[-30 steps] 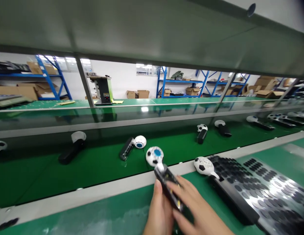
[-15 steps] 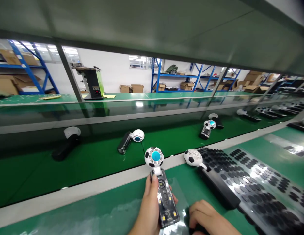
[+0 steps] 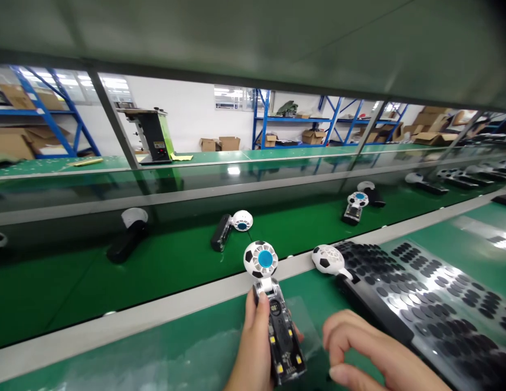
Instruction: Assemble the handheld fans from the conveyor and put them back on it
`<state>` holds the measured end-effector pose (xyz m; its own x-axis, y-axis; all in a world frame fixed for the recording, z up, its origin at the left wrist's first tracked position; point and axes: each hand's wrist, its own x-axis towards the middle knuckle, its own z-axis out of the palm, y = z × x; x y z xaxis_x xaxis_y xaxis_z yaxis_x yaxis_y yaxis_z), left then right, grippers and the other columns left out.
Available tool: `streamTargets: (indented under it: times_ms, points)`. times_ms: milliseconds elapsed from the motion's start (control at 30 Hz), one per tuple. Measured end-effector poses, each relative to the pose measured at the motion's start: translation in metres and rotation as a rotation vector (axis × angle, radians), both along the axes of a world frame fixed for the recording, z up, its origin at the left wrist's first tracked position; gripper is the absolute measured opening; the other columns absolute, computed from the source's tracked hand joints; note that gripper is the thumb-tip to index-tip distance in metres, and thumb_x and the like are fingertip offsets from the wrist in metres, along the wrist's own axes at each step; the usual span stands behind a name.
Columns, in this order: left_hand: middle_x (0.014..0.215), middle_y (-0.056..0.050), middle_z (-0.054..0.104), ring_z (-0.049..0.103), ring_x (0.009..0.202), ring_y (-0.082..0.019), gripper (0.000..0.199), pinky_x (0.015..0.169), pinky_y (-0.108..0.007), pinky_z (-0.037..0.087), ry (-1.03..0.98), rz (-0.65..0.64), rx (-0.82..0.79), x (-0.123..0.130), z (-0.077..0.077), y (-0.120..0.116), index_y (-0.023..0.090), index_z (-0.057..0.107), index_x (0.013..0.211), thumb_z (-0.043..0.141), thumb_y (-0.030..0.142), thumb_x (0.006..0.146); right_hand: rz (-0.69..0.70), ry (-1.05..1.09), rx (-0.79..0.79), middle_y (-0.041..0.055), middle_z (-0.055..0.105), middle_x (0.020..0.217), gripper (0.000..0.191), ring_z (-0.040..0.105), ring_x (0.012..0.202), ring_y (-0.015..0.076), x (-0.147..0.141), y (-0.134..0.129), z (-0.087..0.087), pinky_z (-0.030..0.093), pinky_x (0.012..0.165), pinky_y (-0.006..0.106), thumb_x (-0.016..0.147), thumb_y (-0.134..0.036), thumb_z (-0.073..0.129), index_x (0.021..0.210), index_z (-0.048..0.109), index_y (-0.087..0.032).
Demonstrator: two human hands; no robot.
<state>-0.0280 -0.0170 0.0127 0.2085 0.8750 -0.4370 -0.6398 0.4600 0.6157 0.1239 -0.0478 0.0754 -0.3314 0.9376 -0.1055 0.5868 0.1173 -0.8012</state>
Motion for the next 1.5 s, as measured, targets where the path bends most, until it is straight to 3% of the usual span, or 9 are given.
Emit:
streamTargets:
  times_ms: [100,233,300,467,600,1200,1333,1433,1500]
  points:
    - [0.069,-0.002,0.062,0.060,0.060,-0.018,0.055,0.059,-0.031,0.044,-0.012,0.000,0.004,-0.001,0.001,-0.001,0.023,0.046,0.110,0.050,0.059,0.069,-0.159,0.156,-0.084,0.0017,0.052,0.102,0.015,0.053,0.091,0.0170,-0.016,0.016,0.008,0.043,0.073,0.023,0.076,-0.027,0.049,0.061,0.046,-0.022]
    - [0.079,-0.005,0.064,0.061,0.073,-0.022,0.062,0.064,-0.032,0.044,-0.023,0.017,0.040,0.000,0.001,-0.002,0.023,0.046,0.115,0.046,0.064,0.068,-0.229,0.407,-0.256,0.0024,0.032,0.132,0.015,0.056,0.068,0.0118,-0.038,0.032,-0.001,0.046,0.054,0.025,0.074,-0.031,0.049,0.063,0.046,-0.021]
    - [0.085,-0.006,0.065,0.059,0.080,-0.023,0.062,0.069,-0.033,0.043,-0.024,0.038,0.079,0.001,-0.001,-0.001,0.024,0.047,0.116,0.049,0.062,0.067,-0.219,0.417,-0.257,0.0026,0.033,0.131,0.013,0.055,0.064,0.0108,-0.043,0.035,-0.007,0.044,0.053,0.025,0.073,-0.029,0.049,0.064,0.046,-0.020]
    - [0.103,-0.006,0.062,0.053,0.098,-0.024,0.051,0.085,-0.034,0.037,-0.006,0.102,0.159,0.001,-0.008,0.000,0.022,0.056,0.107,0.053,0.056,0.069,-0.203,0.279,-0.128,0.0017,0.045,0.122,0.010,0.054,0.093,0.0162,-0.046,0.031,-0.010,0.042,0.075,0.025,0.073,-0.019,0.049,0.063,0.048,-0.021]
    - [0.107,-0.006,0.061,0.050,0.104,-0.024,0.043,0.093,-0.036,0.030,-0.001,0.147,0.184,0.002,-0.017,0.002,0.021,0.060,0.101,0.053,0.051,0.071,-0.204,0.241,-0.099,0.0004,0.046,0.121,0.011,0.052,0.099,0.0162,-0.047,0.031,-0.008,0.041,0.077,0.025,0.073,-0.018,0.047,0.063,0.048,-0.021]
    - [0.106,-0.004,0.060,0.047,0.110,-0.025,0.039,0.091,-0.030,0.035,0.026,0.106,0.165,-0.001,-0.019,0.004,0.023,0.059,0.099,0.054,0.050,0.071,-0.165,0.029,0.070,0.0010,0.044,0.119,0.013,0.047,0.107,0.0178,-0.051,0.027,-0.008,0.040,0.086,0.030,0.074,-0.013,0.045,0.065,0.044,-0.022]
    - [0.101,-0.005,0.062,0.052,0.102,-0.024,0.043,0.087,-0.031,0.038,-0.003,0.101,0.147,-0.002,-0.023,0.006,0.022,0.059,0.100,0.054,0.052,0.070,-0.237,0.141,0.031,0.0023,0.044,0.121,0.012,0.048,0.108,0.0185,-0.052,0.029,-0.020,0.040,0.087,0.032,0.073,-0.016,0.046,0.081,0.047,-0.025]
    - [0.099,-0.008,0.063,0.056,0.095,-0.025,0.050,0.083,-0.034,0.041,-0.050,0.091,0.128,-0.001,-0.030,0.006,0.021,0.056,0.107,0.053,0.054,0.070,-0.216,0.405,-0.186,0.0056,0.055,0.111,0.042,0.055,0.100,0.0182,-0.052,0.033,-0.032,0.043,0.084,0.032,0.073,-0.019,0.048,0.112,0.035,-0.025]
    - [0.104,-0.008,0.062,0.056,0.095,-0.026,0.055,0.080,-0.035,0.042,-0.077,0.100,0.113,0.001,-0.033,0.006,0.022,0.053,0.112,0.055,0.054,0.068,-0.156,0.542,-0.265,0.0065,0.059,0.105,0.048,0.058,0.095,0.0188,-0.051,0.035,-0.035,0.044,0.083,0.032,0.072,-0.021,0.050,0.117,0.033,-0.022]
